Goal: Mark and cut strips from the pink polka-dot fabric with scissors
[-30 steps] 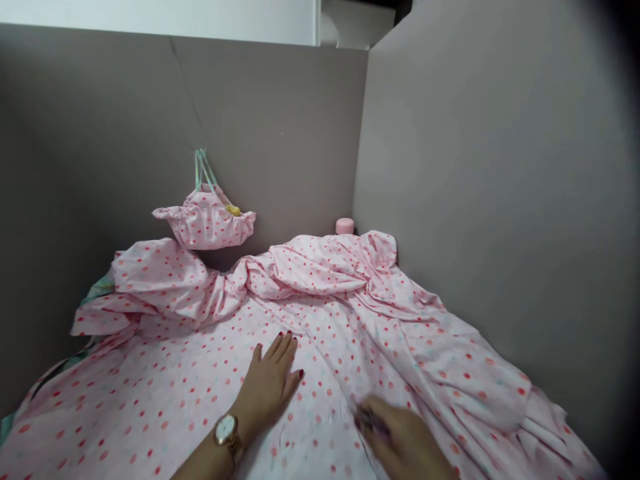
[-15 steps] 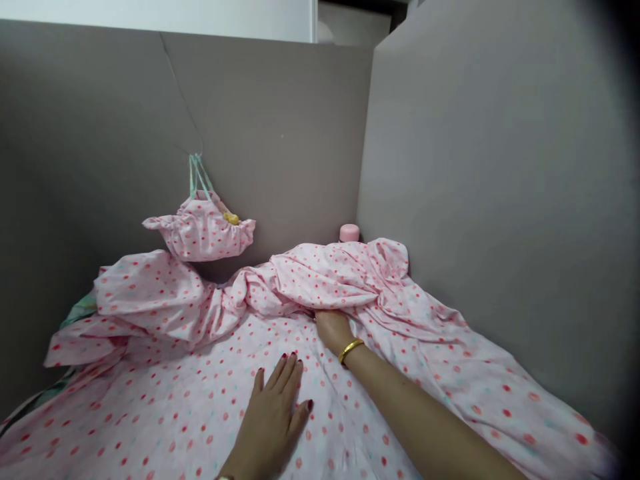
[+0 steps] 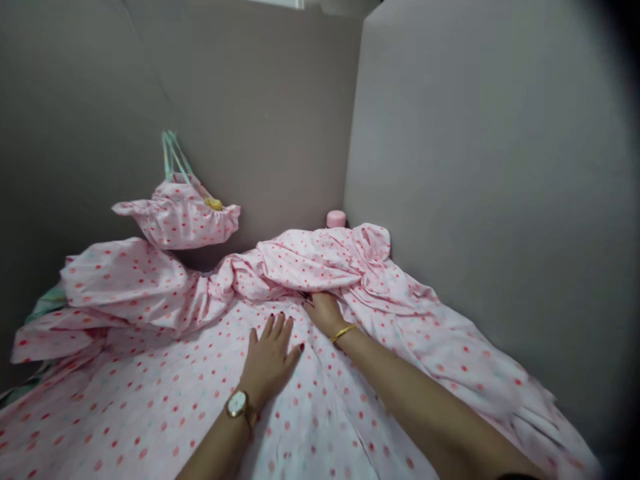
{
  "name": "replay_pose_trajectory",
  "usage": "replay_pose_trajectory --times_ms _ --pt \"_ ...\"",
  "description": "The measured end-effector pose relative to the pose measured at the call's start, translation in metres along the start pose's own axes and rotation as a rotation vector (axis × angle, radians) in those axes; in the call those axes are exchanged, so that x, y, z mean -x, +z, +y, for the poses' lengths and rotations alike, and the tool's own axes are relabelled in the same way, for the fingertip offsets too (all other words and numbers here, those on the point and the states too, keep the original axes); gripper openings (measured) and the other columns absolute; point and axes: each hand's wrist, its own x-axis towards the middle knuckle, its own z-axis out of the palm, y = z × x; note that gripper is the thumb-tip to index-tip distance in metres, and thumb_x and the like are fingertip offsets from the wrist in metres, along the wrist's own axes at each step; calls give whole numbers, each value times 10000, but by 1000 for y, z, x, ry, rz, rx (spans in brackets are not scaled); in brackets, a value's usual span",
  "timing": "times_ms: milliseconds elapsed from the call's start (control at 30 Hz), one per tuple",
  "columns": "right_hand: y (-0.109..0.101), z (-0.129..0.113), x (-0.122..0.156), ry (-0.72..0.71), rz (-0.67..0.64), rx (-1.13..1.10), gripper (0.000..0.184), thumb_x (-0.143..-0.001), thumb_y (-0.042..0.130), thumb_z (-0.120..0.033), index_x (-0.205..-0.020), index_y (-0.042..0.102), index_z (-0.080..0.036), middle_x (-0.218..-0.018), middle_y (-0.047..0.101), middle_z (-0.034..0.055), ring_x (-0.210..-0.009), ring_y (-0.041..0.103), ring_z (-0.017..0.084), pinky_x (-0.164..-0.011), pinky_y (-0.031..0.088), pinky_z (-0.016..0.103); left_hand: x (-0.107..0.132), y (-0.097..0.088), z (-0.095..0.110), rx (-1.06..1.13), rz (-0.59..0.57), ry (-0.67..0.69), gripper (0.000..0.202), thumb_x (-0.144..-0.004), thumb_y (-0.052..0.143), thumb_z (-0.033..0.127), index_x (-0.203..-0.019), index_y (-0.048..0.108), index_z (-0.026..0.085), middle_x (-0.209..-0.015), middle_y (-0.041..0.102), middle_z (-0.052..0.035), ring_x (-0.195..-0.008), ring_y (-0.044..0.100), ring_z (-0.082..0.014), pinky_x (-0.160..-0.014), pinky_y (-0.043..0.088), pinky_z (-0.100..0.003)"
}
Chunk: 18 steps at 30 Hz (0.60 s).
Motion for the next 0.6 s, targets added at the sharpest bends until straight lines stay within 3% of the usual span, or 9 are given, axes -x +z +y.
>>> replay_pose_trajectory --times_ms 133,200,333,467,600 --pt "-21 10 73 -145 -158 -111 341 -820 506 -255 -1150 586 -217 -1049 677 28 -943 615 148 -790 446 195 1 3 -4 -36 39 30 565 -892 214 473 -1376 286 191 -1465 266 -96 -1339 224 -292 -977 270 -608" --pt "-31 30 120 -193 -248 -152 433 -774 566 -259 -1205 555 -228 -1060 676 41 -942 623 181 -786 460 231 -1 0 -4 -49 35 40 558 -891 234 464 -1368 304 183 -1459 281 -101 -1331 245 -293 -974 280 -600" --pt "-49 85 193 7 -153 -181 414 -828 483 -244 -1236 535 -200 -1141 638 76 -1001 607 210 -840 461 303 9 -8 9 -66 22 32 519 -900 234 391 -1353 326 157 -1460 271 -121 -1337 230 -294 -961 275 -626" --pt "-58 104 227 86 4 -133 346 -840 468 -250 -1155 595 -184 -1114 652 76 -976 618 211 -835 471 319 48 -8 43 -58 1 118 550 -905 198 435 -1391 242 181 -1491 170 -84 -1364 155 -261 -1004 236 -611" --pt "-55 89 248 -90 -33 -153 376 -838 507 -340 -1188 563 -214 -1098 659 65 -935 633 192 -805 480 282 79 -3 66 -31 -101 163 640 -874 207 553 -1397 227 186 -1483 189 -75 -1361 162 -274 -1019 230 -595"
